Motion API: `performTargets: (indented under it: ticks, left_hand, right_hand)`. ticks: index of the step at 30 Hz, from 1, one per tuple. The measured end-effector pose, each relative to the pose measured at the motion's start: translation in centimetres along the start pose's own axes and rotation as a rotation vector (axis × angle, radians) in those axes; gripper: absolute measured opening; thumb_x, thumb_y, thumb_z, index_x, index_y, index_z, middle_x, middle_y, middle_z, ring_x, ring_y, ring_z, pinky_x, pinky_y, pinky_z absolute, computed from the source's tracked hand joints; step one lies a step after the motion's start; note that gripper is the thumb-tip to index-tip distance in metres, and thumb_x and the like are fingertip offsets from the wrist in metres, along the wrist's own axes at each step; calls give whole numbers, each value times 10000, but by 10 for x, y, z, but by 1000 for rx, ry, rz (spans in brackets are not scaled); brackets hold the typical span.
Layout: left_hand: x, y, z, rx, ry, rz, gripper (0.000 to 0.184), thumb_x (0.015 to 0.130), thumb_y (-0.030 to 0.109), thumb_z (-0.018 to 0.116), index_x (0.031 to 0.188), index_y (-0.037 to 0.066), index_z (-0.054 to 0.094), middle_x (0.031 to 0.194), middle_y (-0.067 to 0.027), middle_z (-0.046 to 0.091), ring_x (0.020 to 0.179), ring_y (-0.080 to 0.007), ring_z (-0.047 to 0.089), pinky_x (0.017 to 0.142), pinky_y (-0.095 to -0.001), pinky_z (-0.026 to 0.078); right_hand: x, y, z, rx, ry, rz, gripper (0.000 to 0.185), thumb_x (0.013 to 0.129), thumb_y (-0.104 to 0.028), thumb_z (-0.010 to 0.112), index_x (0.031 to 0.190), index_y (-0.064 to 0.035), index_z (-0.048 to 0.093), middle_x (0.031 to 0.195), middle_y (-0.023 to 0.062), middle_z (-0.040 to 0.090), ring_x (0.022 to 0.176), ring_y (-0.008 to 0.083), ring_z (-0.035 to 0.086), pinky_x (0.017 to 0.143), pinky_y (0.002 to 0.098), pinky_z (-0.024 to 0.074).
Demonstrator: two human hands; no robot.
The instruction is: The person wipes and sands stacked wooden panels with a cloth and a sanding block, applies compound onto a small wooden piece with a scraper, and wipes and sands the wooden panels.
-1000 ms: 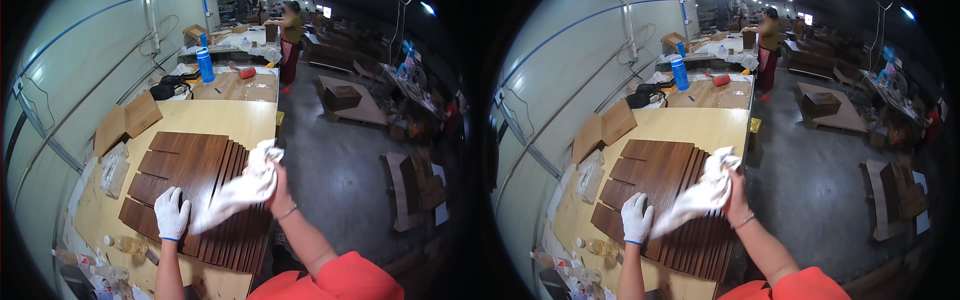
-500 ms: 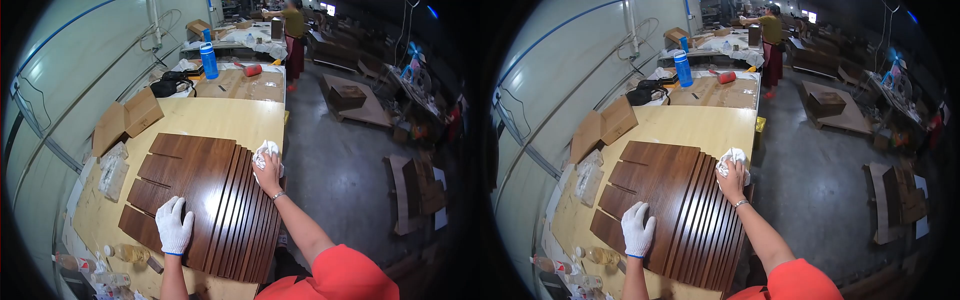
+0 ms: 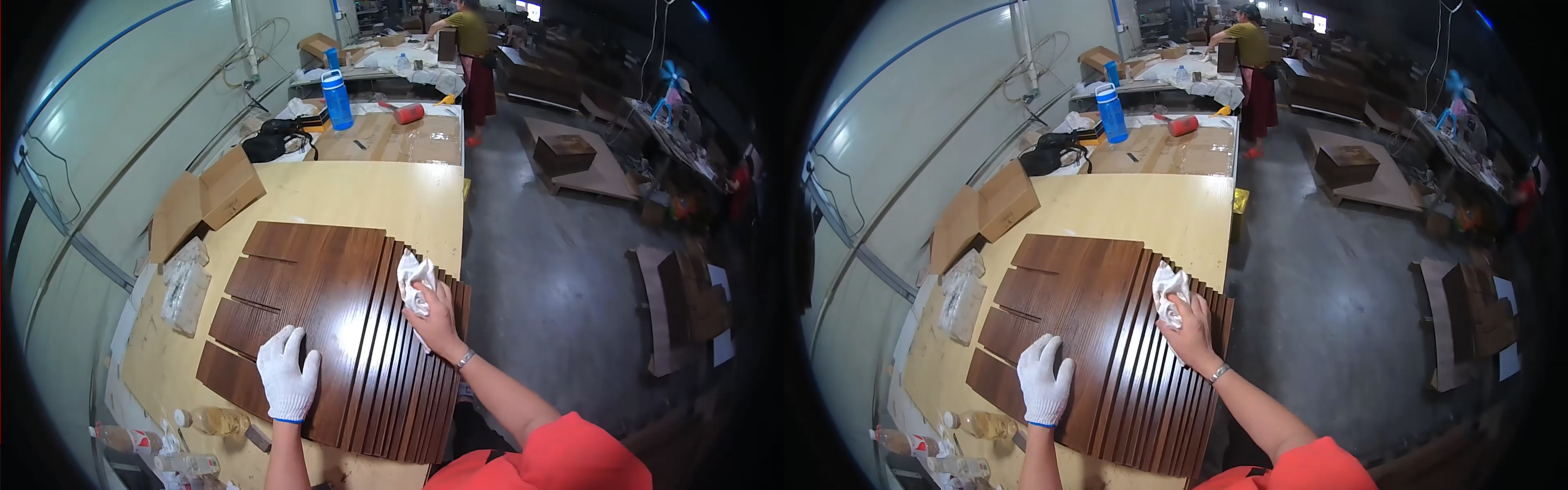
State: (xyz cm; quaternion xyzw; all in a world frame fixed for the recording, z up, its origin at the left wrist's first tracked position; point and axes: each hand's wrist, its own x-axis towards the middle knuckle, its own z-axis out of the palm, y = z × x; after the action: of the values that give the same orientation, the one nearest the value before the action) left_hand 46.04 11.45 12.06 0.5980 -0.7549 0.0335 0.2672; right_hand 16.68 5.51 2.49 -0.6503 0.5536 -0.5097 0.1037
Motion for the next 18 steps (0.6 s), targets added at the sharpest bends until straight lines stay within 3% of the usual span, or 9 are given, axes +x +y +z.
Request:
performTargets:
  ticks: [6,8,12,15,16,18]
  left_hand:
    - [-1,1,0,-4,19,4,445,845,231,727,1254,80,639,1310,-149,614,1207,-346,556,1064,-483,398]
    - [-1,0,1,-2,29,11,446,842,231,732,1250,80,639,1307,-149,616,1202,-346,559,1062,-484,400]
    - [-1,1,1,6,40,20,450,839,233,736,1251,77,639,1307,-152,615,1200,-351,558,1060,-487,401]
    - [-2,-2,3,7,39,26,454,842,236,734,1255,73,637,1310,-156,613,1203,-357,554,1061,-490,400]
    - [-3,-3,4,7,38,28,456,844,237,733,1257,71,637,1311,-157,612,1204,-359,552,1061,-491,399]
    - [-3,-1,3,7,27,25,460,848,238,727,1263,64,633,1317,-161,608,1210,-363,548,1066,-493,395]
  right_hand:
    - [65,52,20,38,98,52,351,812,-12,631,1158,5,683,1139,197,650,1125,388,565,999,439,458]
    - [52,52,21,-6,97,-56,322,828,-6,617,1142,6,687,1058,193,644,1025,394,567,918,449,471]
    - [-26,0,0,36,23,-163,326,824,3,620,1140,-3,698,1005,197,633,926,379,554,814,451,462]
    - [-117,-51,-16,99,-133,-282,464,810,-73,696,1271,-29,666,1007,188,643,930,382,589,854,485,477]
    - [-159,-65,-15,124,-136,-243,497,791,-108,736,1277,-34,668,1002,164,646,937,376,599,860,490,486]
    - [-231,-82,-23,172,-353,-245,473,809,-145,751,1268,-58,675,1067,166,641,1012,357,620,880,467,499]
